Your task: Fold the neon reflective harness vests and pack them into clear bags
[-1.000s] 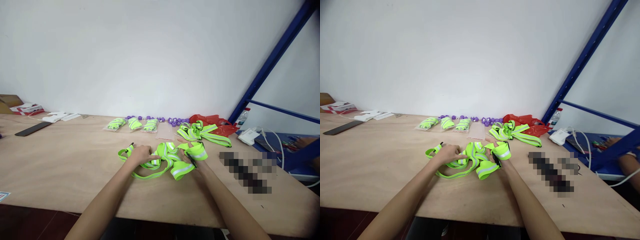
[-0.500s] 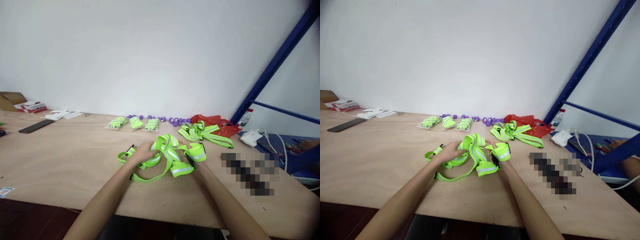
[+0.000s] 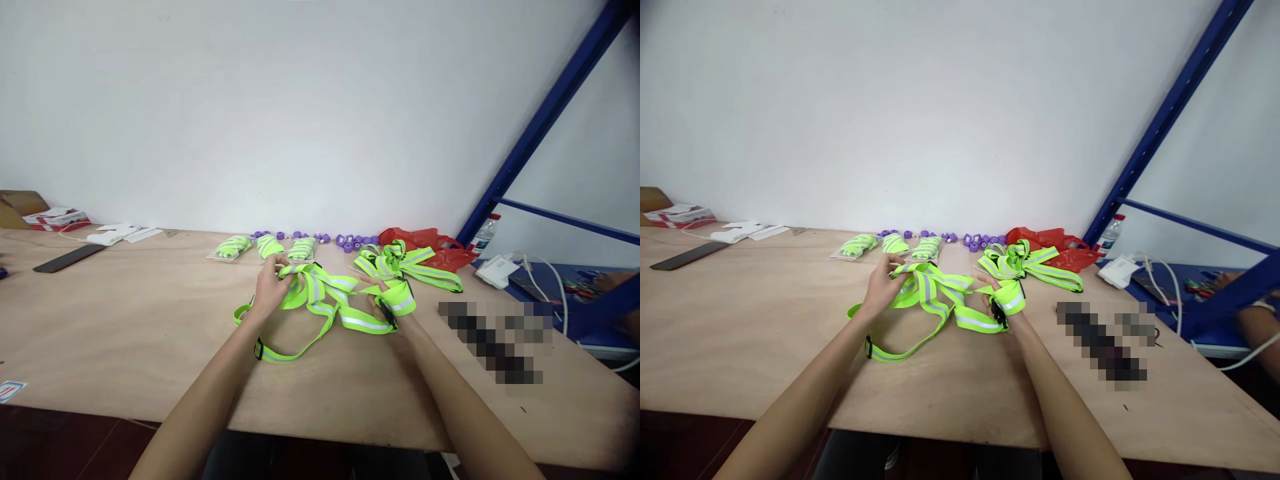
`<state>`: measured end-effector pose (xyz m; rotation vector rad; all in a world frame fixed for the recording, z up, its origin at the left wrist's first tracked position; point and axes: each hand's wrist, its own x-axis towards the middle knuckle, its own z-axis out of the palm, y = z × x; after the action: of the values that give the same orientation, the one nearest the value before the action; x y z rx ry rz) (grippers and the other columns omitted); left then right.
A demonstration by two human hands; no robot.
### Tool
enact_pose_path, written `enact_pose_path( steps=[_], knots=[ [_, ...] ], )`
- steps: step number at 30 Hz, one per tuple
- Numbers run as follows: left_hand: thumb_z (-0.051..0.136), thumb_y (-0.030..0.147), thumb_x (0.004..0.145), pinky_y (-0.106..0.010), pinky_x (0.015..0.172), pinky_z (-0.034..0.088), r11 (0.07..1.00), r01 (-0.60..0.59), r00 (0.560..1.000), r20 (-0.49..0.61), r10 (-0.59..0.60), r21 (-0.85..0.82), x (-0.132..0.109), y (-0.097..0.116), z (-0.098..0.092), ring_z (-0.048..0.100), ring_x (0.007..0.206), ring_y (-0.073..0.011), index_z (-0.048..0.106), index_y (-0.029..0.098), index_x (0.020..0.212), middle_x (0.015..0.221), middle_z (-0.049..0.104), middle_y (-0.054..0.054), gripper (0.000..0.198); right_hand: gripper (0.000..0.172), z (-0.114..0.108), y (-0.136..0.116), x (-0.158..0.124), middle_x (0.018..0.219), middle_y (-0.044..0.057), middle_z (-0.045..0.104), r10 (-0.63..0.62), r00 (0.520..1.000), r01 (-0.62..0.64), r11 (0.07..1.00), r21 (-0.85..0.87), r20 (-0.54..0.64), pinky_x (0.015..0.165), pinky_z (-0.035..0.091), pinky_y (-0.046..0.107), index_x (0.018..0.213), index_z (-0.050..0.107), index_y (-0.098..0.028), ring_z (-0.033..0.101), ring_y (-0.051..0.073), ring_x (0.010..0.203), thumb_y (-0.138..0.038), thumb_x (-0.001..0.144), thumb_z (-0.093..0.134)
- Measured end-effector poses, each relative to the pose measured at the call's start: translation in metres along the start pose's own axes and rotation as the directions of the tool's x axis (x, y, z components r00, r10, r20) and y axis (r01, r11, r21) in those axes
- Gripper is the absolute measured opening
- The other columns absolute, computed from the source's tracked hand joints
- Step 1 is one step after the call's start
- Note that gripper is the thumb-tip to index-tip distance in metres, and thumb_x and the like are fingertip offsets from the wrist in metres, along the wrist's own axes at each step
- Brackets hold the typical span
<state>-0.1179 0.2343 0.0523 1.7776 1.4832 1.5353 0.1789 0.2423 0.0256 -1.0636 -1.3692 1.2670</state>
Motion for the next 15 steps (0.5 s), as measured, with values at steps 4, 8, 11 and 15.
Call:
enact_pose_path(
  steps=[4, 8, 11, 15],
  knots=[
    [0.062, 0.027, 0.078, -0.029, 0.08, 0.049, 0.999, -0.044, 0.989, -0.141, 0.043, -0.006, 0.003, -0.001, -0.005, 0.065, 0.098, -0.0212, 0.059, 0.021, 0.097, 0.105, 0.068, -0.004, 0.021, 0.067, -0.013, -0.003, 0.001, 0.052, -0.001, 0.048, -0.045, 0.995, 0.056, 0.992, 0.114, -0.092, 0.031, 0.02, 0.029, 0.114, 0.068, -0.018, 0.025, 0.008, 0.028, -0.073, 0.077, 0.059],
    [0.061, 0.036, 0.079, -0.03, 0.077, 0.051, 0.998, 0.061, 0.989, -0.135, -0.061, -0.007, 0.007, -0.006, -0.013, 0.068, 0.085, -0.0217, 0.07, 0.018, 0.088, 0.089, 0.073, -0.005, 0.022, 0.055, -0.03, -0.002, 0.002, 0.055, -0.003, 0.048, -0.136, 0.967, 0.178, 0.966, 0.188, -0.216, 0.035, 0.019, 0.029, 0.112, 0.066, -0.02, 0.023, 0.007, 0.031, -0.067, 0.085, 0.054],
    [0.049, 0.043, 0.087, -0.03, 0.07, 0.053, 0.983, 0.143, 0.988, -0.044, -0.149, -0.113, 0.01, -0.011, -0.016, 0.07, 0.073, -0.021, 0.068, 0.015, 0.085, 0.071, 0.072, -0.005, 0.034, 0.049, -0.04, 0.002, 0.004, 0.054, -0.005, 0.047, -0.16, 0.948, 0.223, 0.951, 0.213, -0.277, 0.035, 0.018, 0.028, 0.109, 0.064, -0.021, 0.024, 0.007, 0.031, -0.064, 0.087, 0.054],
    [0.05, 0.048, 0.086, -0.029, 0.063, 0.053, 0.983, 0.159, 0.986, 0.07, -0.153, -0.089, 0.011, -0.01, -0.02, 0.069, 0.062, -0.0203, 0.068, 0.015, 0.083, 0.062, 0.07, -0.005, 0.037, 0.044, -0.044, 0.007, 0.007, 0.054, -0.006, 0.046, -0.17, 0.941, 0.243, 0.941, 0.235, -0.293, 0.033, 0.018, 0.026, 0.103, 0.063, -0.023, 0.023, 0.007, 0.03, -0.063, 0.084, 0.056]
  ],
)
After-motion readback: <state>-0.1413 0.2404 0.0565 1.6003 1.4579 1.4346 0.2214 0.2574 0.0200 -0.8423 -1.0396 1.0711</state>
